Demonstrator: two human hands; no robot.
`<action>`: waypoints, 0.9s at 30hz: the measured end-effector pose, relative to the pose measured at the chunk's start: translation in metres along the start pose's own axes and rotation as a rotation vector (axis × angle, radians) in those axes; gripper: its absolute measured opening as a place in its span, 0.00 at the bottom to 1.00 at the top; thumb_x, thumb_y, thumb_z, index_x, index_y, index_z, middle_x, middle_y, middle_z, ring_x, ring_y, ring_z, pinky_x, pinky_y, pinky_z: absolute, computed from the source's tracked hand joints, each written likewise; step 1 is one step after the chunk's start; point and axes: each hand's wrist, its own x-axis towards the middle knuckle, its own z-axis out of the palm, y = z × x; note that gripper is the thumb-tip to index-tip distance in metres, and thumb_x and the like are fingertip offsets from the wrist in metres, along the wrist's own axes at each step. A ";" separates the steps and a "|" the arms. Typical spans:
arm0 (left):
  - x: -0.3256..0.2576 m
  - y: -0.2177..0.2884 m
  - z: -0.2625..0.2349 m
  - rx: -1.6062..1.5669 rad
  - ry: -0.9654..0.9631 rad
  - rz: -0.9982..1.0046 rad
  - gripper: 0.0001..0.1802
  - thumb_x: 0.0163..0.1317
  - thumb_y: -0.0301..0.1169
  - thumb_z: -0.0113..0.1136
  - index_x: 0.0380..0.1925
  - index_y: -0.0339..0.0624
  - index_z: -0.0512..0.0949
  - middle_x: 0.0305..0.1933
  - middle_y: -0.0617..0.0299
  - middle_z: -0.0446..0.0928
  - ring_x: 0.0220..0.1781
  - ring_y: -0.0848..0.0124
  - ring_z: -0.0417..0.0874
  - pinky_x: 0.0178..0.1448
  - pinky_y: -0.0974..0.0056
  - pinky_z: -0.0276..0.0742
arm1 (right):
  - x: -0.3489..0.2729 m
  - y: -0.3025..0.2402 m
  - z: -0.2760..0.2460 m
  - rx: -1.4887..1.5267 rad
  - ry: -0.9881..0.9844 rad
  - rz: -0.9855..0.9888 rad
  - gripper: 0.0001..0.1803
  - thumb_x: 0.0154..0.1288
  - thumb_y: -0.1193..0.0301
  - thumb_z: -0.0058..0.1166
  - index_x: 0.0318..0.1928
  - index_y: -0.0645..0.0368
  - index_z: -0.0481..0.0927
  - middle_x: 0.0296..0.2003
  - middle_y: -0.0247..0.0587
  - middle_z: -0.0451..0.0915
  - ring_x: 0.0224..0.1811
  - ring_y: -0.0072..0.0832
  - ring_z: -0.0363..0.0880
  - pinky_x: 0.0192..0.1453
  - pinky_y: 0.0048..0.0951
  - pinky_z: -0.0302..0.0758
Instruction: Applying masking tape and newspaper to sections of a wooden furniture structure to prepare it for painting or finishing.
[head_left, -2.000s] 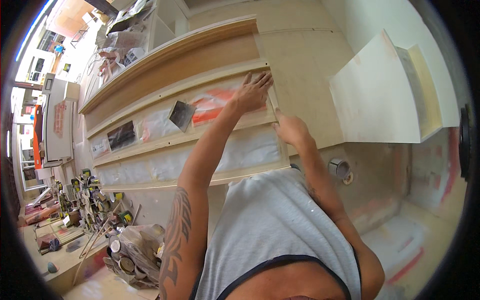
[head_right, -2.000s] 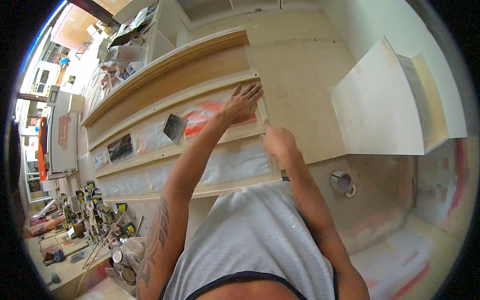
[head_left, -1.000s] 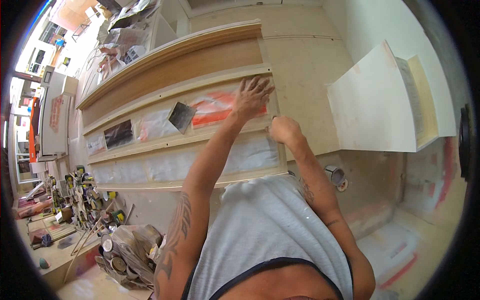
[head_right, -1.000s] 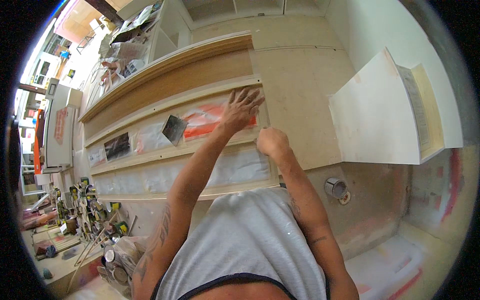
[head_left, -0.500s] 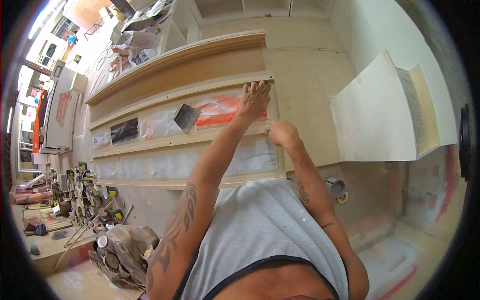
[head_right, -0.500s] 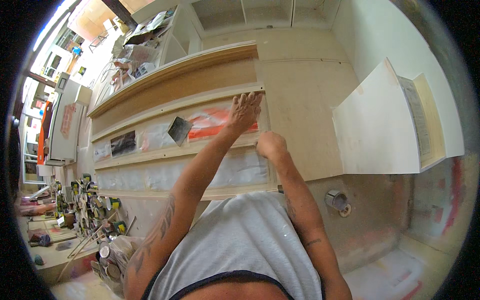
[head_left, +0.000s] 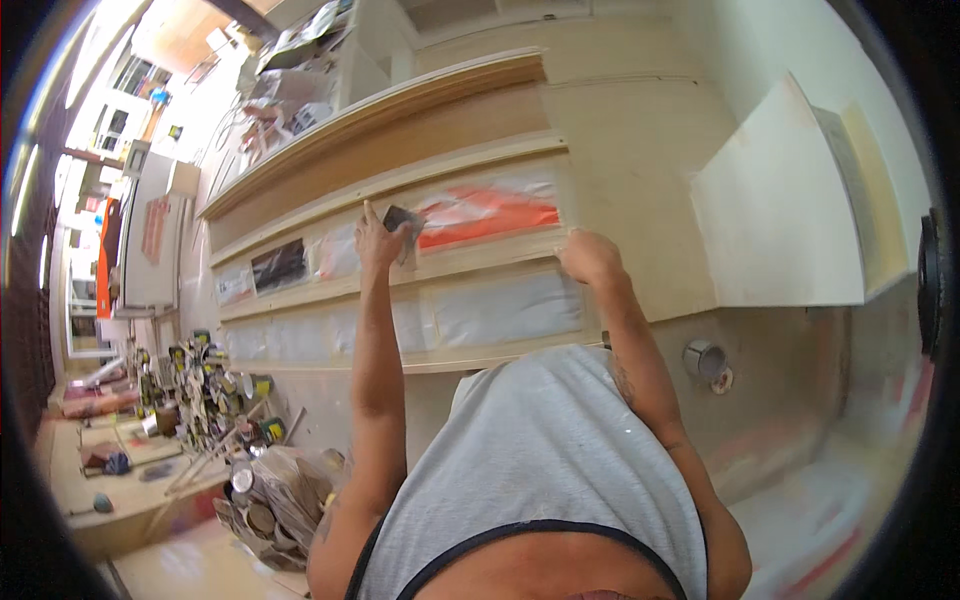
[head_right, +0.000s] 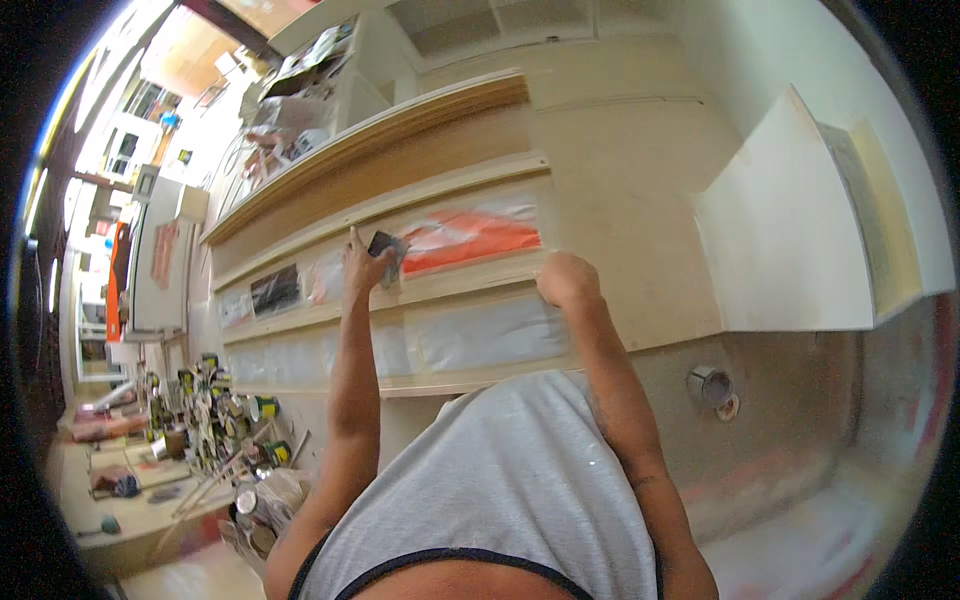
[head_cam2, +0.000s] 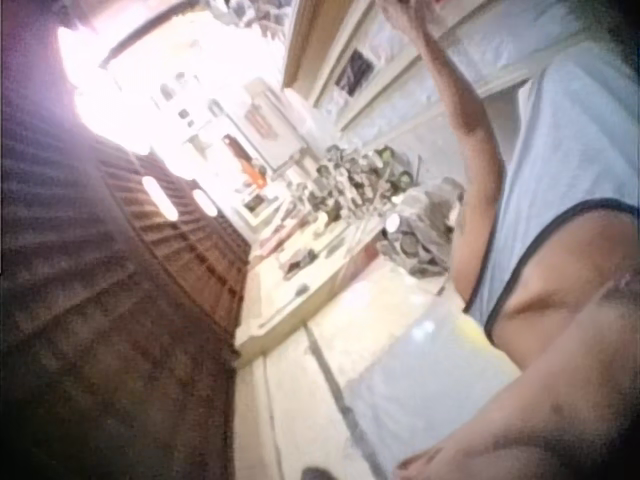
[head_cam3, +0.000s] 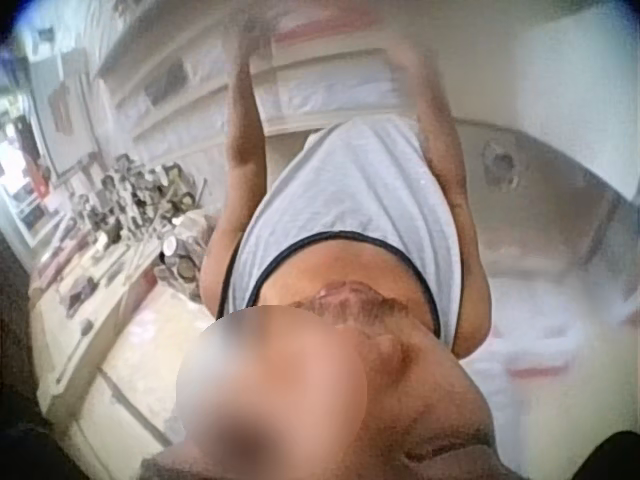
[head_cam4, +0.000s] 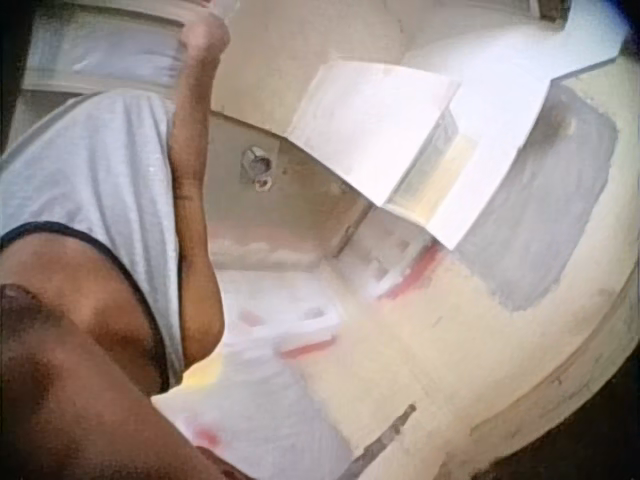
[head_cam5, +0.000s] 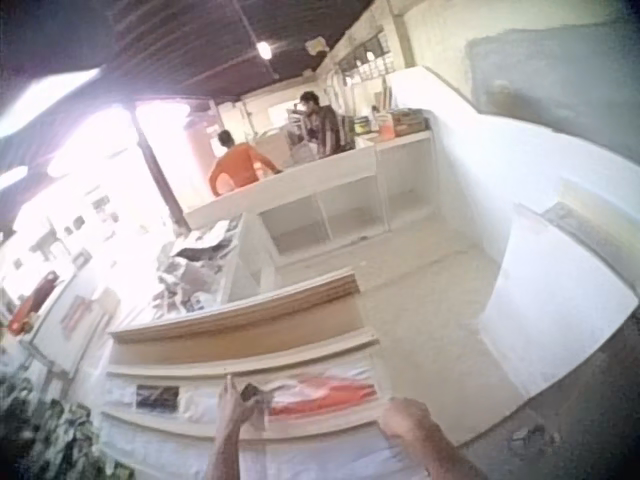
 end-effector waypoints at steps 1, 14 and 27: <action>0.000 -0.011 -0.004 0.005 -0.164 -0.041 0.49 0.52 0.51 0.79 0.70 0.39 0.70 0.68 0.39 0.73 0.71 0.44 0.72 0.71 0.45 0.71 | 0.000 0.001 -0.003 -0.008 -0.007 -0.024 0.21 0.70 0.57 0.58 0.44 0.65 0.88 0.43 0.63 0.86 0.49 0.56 0.86 0.56 0.50 0.81; 0.046 0.074 -0.066 -0.684 -0.706 0.191 0.25 0.62 0.38 0.72 0.54 0.36 0.78 0.45 0.42 0.85 0.45 0.51 0.85 0.52 0.53 0.78 | -0.006 0.017 0.009 0.019 0.025 -0.014 0.29 0.71 0.53 0.57 0.59 0.66 0.80 0.49 0.66 0.84 0.54 0.58 0.83 0.61 0.53 0.78; 0.029 0.250 0.007 -0.427 -1.075 0.995 0.22 0.70 0.40 0.63 0.55 0.36 0.75 0.47 0.37 0.83 0.48 0.39 0.83 0.53 0.44 0.76 | -0.070 0.040 0.054 0.690 0.458 -0.001 0.41 0.72 0.41 0.57 0.66 0.67 0.70 0.44 0.58 0.87 0.50 0.54 0.86 0.59 0.46 0.79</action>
